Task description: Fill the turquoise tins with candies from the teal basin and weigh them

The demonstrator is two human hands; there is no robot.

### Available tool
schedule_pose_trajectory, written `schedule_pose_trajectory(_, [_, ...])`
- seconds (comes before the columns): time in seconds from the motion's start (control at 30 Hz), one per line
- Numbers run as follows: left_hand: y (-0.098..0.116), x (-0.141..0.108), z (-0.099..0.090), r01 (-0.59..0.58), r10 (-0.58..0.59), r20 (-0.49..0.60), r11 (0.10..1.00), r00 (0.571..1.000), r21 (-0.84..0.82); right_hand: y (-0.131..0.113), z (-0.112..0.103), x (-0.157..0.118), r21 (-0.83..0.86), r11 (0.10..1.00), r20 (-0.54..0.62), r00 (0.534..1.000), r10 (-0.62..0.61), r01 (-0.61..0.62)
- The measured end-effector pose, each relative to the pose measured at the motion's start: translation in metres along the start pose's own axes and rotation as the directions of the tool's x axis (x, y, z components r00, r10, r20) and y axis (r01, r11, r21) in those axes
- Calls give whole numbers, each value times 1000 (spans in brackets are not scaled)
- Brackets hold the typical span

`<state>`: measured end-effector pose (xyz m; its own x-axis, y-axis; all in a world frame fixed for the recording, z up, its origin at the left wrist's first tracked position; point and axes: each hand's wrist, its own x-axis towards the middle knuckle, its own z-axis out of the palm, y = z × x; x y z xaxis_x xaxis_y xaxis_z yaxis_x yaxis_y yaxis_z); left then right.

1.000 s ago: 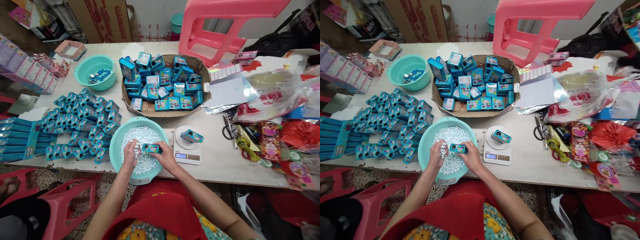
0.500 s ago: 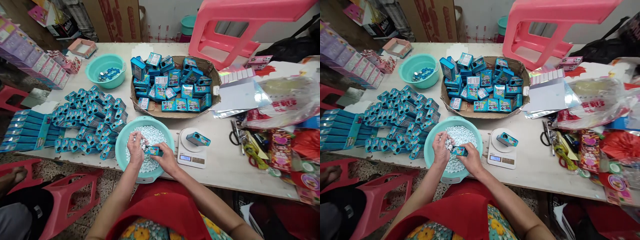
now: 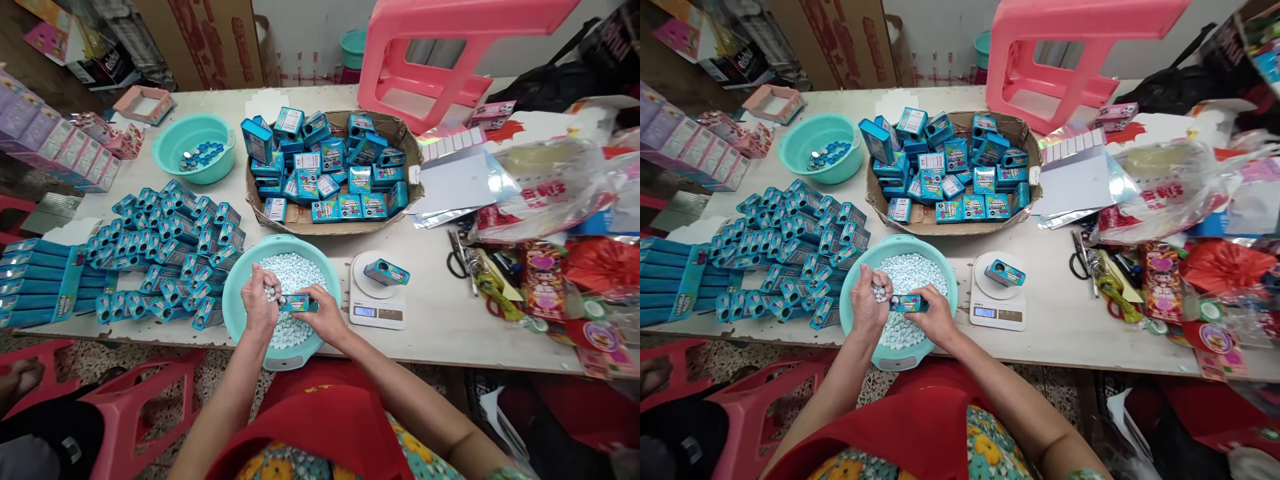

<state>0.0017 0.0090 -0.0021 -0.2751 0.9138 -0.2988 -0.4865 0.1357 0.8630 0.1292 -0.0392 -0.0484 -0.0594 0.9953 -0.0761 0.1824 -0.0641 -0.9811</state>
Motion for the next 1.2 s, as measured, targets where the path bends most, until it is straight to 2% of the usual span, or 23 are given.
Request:
schedule_pose_trajectory(0.17, [0, 3, -1, 9, -9, -3, 1000, 1000, 16, -1, 0, 0, -20, 1000, -12, 1000, 1, -2])
schedule_pose_trajectory(0.27, [0, 12, -9, 45, -45, -2, 999, 999, 19, -3, -7, -6, -11, 1000, -31, 999, 12, -13])
schedule_pose_trajectory(0.4, [-24, 24, -31, 155, -144, -75, 973, 987, 170, -10, -22, -17, 31, 999, -46, 999, 14, -13])
schedule_pose_trajectory(0.47, [-43, 25, -43, 187, -155, -119, 921, 981, 342, -14, -32, -25, 60, 998, -56, 998, 14, -10])
schedule_pose_trajectory(0.5, [-52, 24, -48, 174, -140, -108, 874, 984, 454, -15, -38, -29, 74, 997, -60, 998, 17, -12])
schedule_pose_trajectory(0.6, [-73, 24, -58, -1, -62, 58, 672, 996, 741, -15, -58, -44, 101, 994, -83, 996, 38, -30])
schedule_pose_trajectory(0.67, [-80, 28, -59, -30, -49, 77, 619, 996, 785, -12, -75, -56, 110, 992, -121, 990, 68, -54])
schedule_pose_trajectory(0.77, [-83, 41, -57, 106, -77, -73, 685, 994, 721, -3, -102, -74, 146, 983, -206, 969, 138, -109])
schedule_pose_trajectory(0.83, [-80, 50, -52, 223, -171, -144, 767, 975, 601, 4, -120, -86, 191, 972, -278, 942, 186, -136])
schedule_pose_trajectory(0.9, [-75, 54, -41, 374, -342, -151, 832, 927, 411, 11, -138, -96, 228, 961, -350, 908, 229, -154])
schedule_pose_trajectory(0.97, [-69, 50, -20, 510, -508, -83, 815, 857, 275, 17, -155, -104, 244, 954, -410, 873, 263, -172])
schedule_pose_trajectory(1.03, [-67, 40, 11, 548, -599, 57, 763, 799, 343, 23, -171, -108, 243, 951, -464, 838, 286, -189])
schedule_pose_trajectory(1.1, [-69, 28, 51, 465, -636, 229, 723, 737, 512, 28, -184, -111, 246, 949, -521, 798, 302, -198])
schedule_pose_trajectory(1.13, [-71, 22, 73, 377, -635, 308, 710, 709, 594, 30, -190, -112, 250, 948, -547, 779, 307, -198])
schedule_pose_trajectory(1.2, [-79, 13, 114, 127, -590, 440, 682, 677, 720, 33, -200, -114, 252, 948, -587, 749, 308, -193])
